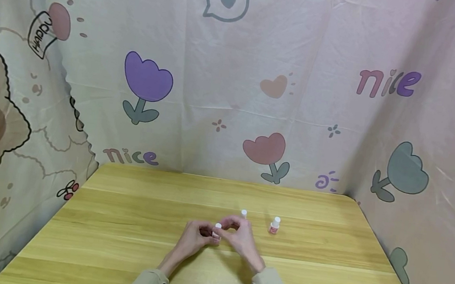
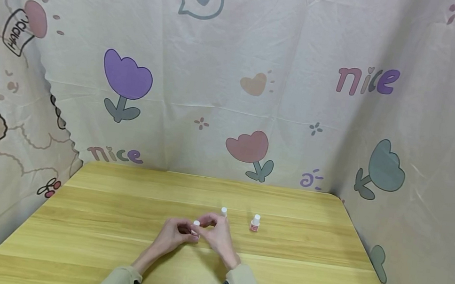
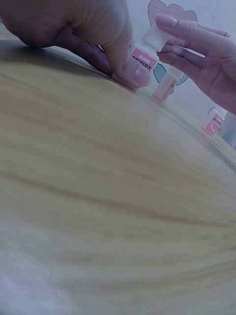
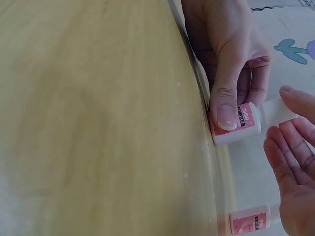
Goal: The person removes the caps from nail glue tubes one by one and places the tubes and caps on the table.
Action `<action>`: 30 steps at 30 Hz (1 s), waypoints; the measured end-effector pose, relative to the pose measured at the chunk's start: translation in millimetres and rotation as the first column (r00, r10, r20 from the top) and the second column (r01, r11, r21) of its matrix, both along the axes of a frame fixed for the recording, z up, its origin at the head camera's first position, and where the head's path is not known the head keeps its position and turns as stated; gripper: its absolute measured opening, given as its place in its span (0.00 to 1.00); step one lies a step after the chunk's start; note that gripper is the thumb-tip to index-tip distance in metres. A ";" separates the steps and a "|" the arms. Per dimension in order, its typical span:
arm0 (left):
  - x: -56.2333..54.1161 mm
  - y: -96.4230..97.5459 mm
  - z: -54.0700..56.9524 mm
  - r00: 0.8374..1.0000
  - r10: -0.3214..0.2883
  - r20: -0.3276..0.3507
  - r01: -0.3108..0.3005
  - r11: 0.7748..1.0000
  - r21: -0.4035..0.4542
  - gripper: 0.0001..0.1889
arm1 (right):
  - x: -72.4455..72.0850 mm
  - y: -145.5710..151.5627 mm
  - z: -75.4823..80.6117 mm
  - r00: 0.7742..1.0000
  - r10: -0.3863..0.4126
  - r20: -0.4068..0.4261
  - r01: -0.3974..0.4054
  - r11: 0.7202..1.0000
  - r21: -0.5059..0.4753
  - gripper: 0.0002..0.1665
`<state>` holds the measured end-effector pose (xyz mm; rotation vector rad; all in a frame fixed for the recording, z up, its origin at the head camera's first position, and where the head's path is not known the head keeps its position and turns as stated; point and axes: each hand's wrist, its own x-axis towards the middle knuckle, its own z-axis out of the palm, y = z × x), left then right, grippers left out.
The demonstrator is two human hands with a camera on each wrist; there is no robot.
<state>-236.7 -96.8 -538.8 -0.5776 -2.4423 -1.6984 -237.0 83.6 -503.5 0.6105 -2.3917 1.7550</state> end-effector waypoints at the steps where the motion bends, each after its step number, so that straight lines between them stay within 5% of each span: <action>1: -0.1 0.0 0.0 1.000 0.001 0.001 -0.001 1.000 -0.001 0.08 | 0.2 0.0 0.2 1.000 0.002 -0.001 -0.002 1.000 0.000 0.09; 13: 0.6 0.1 1.5 1.000 -0.006 0.021 0.006 1.000 -0.014 0.07 | -0.1 2.3 -1.4 0.997 0.065 -0.037 -0.066 0.998 -0.014 0.09; 22: -0.2 0.1 1.0 1.000 0.007 0.008 -0.007 1.000 -0.016 0.07 | 1.2 -0.8 0.4 1.000 -0.004 -0.002 0.004 0.999 0.041 0.11; 30: -1.0 -0.6 -1.1 1.000 -0.009 -0.014 0.009 1.000 0.001 0.07 | 0.8 -0.9 1.4 1.000 0.017 0.006 -0.017 0.998 0.062 0.09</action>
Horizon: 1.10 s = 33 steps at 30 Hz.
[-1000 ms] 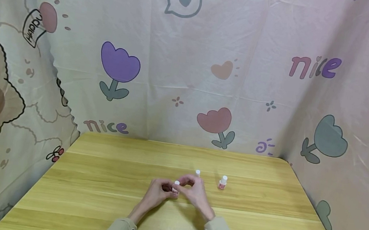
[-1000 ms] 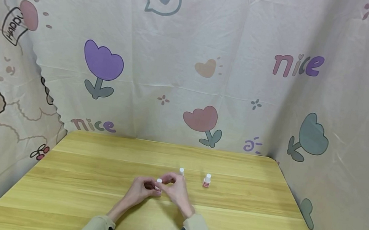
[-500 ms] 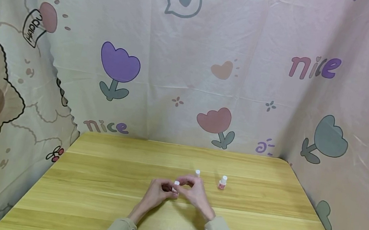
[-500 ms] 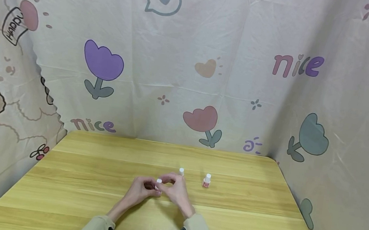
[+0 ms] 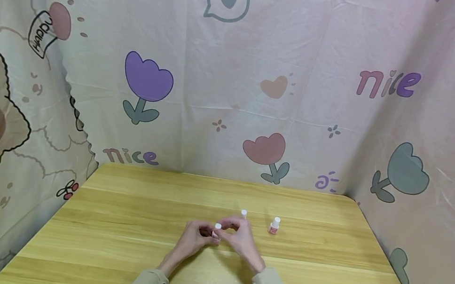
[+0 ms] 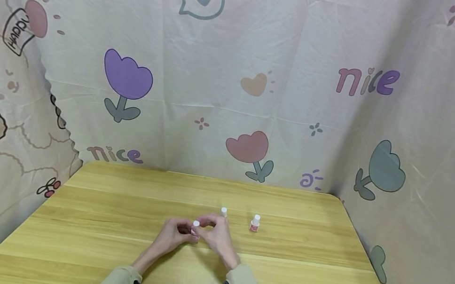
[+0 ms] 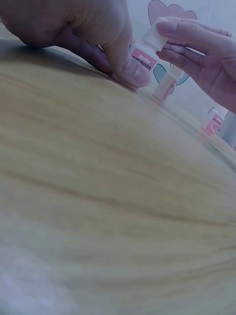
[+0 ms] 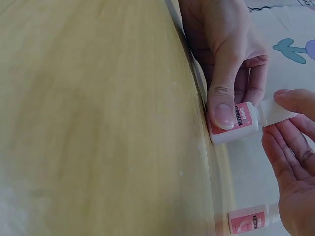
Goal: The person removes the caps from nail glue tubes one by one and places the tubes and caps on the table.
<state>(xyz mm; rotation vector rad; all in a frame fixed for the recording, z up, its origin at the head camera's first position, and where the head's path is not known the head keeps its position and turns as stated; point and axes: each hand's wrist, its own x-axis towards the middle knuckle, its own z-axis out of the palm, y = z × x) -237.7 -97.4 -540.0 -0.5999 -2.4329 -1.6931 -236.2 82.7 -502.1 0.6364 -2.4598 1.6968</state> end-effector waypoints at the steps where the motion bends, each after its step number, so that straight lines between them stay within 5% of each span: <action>1: 0.0 0.0 -0.3 1.000 -0.004 -0.005 0.005 1.000 0.005 0.07 | 0.3 0.2 0.0 1.000 0.001 0.000 -0.001 1.000 -0.002 0.09; 19: 0.3 1.1 2.3 0.999 0.028 0.029 -0.027 0.999 -0.027 0.07 | -0.9 0.0 -3.1 0.999 -0.019 -0.050 0.019 1.000 0.004 0.11; 26: 0.2 0.2 0.2 1.000 0.015 0.013 -0.015 1.000 -0.008 0.07 | 19.2 -0.1 30.2 0.998 0.055 -0.018 -0.055 0.998 -0.018 0.12; 33: 0.9 0.4 1.5 1.000 0.016 0.012 -0.016 1.000 -0.014 0.07 | 24.5 -2.0 35.2 1.000 0.019 0.010 -0.019 1.000 -0.010 0.16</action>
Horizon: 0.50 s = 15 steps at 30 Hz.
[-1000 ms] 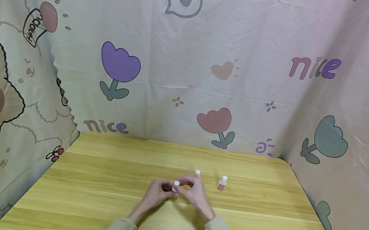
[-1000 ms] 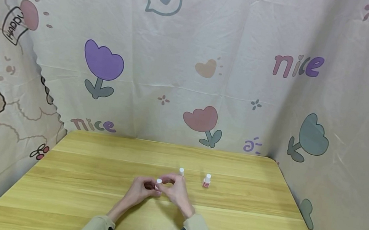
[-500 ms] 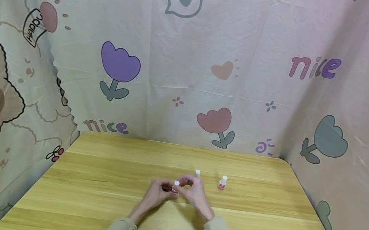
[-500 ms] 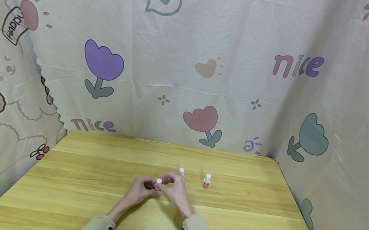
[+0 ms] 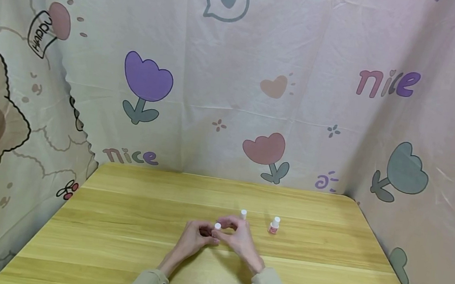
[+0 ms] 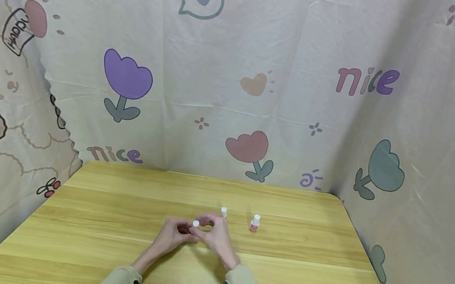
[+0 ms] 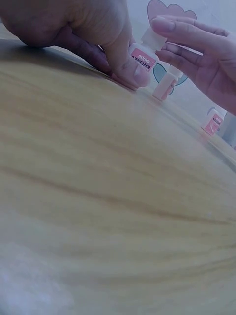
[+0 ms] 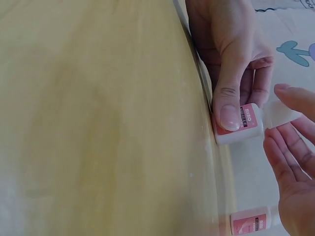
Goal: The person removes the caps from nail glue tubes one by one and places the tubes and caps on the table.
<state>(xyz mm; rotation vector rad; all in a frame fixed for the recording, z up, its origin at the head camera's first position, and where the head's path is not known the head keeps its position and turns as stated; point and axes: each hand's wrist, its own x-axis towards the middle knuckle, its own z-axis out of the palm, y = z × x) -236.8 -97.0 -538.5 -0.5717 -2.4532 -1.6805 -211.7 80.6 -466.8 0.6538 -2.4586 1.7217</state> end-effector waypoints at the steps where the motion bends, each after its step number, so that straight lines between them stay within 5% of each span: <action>1: 0.1 0.1 0.3 1.000 0.001 0.000 -0.001 1.000 0.000 0.07 | 0.4 -0.4 0.8 1.000 -0.011 0.002 0.011 1.000 0.008 0.16; 6: -0.1 0.2 0.4 1.000 0.007 0.003 -0.007 1.000 -0.004 0.07 | -3.8 -1.8 -3.3 0.999 -0.036 0.002 0.036 0.999 0.031 0.12; 15: -1.4 -0.3 -3.4 0.999 -0.012 -0.042 0.014 0.999 0.030 0.07 | -22.7 2.1 -37.5 1.000 0.019 -0.011 -0.019 1.000 -0.017 0.14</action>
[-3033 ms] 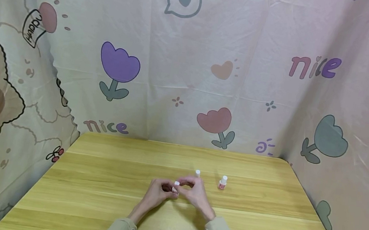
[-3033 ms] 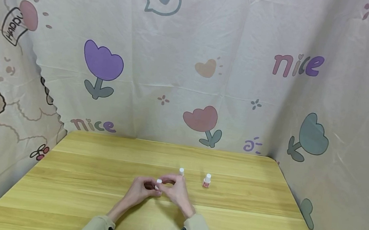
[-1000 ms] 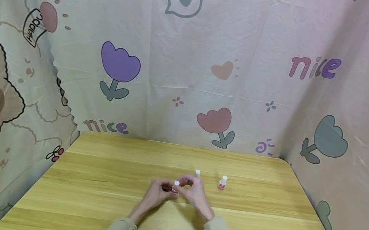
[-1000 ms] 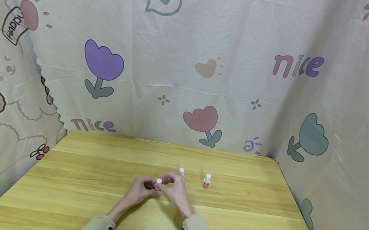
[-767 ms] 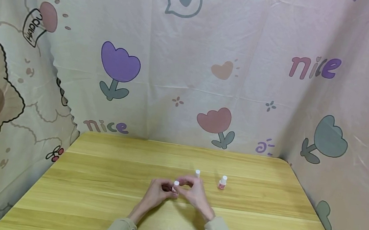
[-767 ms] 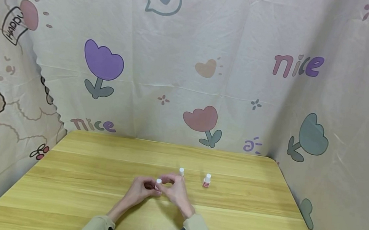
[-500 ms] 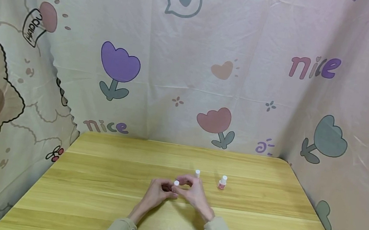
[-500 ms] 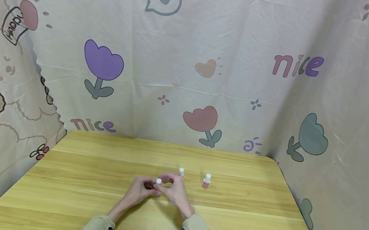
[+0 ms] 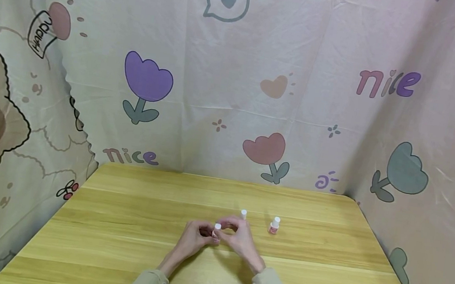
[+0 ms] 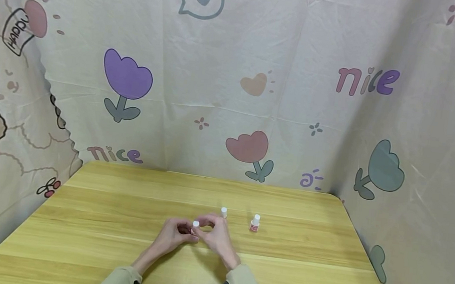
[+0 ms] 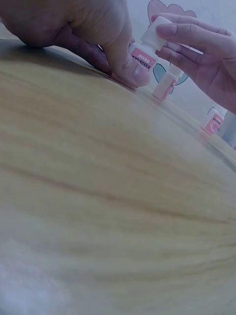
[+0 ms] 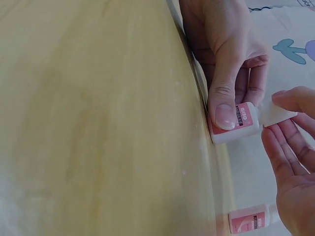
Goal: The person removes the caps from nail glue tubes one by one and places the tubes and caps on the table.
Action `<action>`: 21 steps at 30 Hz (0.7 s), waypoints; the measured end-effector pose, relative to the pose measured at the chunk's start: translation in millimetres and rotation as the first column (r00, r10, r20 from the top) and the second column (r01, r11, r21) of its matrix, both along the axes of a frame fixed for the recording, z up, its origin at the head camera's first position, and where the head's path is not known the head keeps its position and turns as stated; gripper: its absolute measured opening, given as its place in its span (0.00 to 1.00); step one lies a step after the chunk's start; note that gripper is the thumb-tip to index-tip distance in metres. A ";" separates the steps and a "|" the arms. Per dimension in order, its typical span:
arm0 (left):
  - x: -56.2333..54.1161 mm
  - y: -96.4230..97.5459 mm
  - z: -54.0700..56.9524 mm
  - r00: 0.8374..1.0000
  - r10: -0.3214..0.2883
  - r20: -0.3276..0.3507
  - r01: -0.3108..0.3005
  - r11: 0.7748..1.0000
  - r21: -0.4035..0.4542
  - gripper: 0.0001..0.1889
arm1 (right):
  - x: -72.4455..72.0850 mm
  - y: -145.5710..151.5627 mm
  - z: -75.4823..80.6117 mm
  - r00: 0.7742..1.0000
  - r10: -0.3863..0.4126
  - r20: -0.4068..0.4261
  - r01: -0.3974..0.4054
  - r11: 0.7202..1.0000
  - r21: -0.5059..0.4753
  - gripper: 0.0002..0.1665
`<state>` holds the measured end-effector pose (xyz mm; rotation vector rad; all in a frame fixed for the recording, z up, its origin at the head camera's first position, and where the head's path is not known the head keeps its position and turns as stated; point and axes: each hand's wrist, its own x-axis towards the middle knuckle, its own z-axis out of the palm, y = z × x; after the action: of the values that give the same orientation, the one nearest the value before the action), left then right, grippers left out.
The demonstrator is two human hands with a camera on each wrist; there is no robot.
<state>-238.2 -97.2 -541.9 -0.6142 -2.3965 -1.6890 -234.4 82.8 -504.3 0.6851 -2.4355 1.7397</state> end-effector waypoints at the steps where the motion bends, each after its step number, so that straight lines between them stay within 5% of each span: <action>1: 0.0 0.1 0.0 1.000 0.002 0.001 -0.002 1.000 -0.002 0.07 | -0.3 0.5 -1.2 1.000 0.005 0.004 -0.005 1.000 -0.007 0.16; 12: 0.9 1.1 2.7 0.999 0.025 0.028 -0.024 0.999 -0.028 0.07 | -0.6 -1.2 -1.8 0.992 -0.103 -0.076 0.107 0.993 0.052 0.13; 21: 0.1 1.0 0.9 0.999 0.019 0.033 -0.019 1.000 -0.019 0.07 | -1.9 -1.5 -3.3 0.987 -0.104 -0.122 0.111 0.992 0.053 0.10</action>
<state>-238.0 -96.2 -541.0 -0.5686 -2.4357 -1.6842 -236.3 81.3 -507.7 0.6312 -2.4047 1.5464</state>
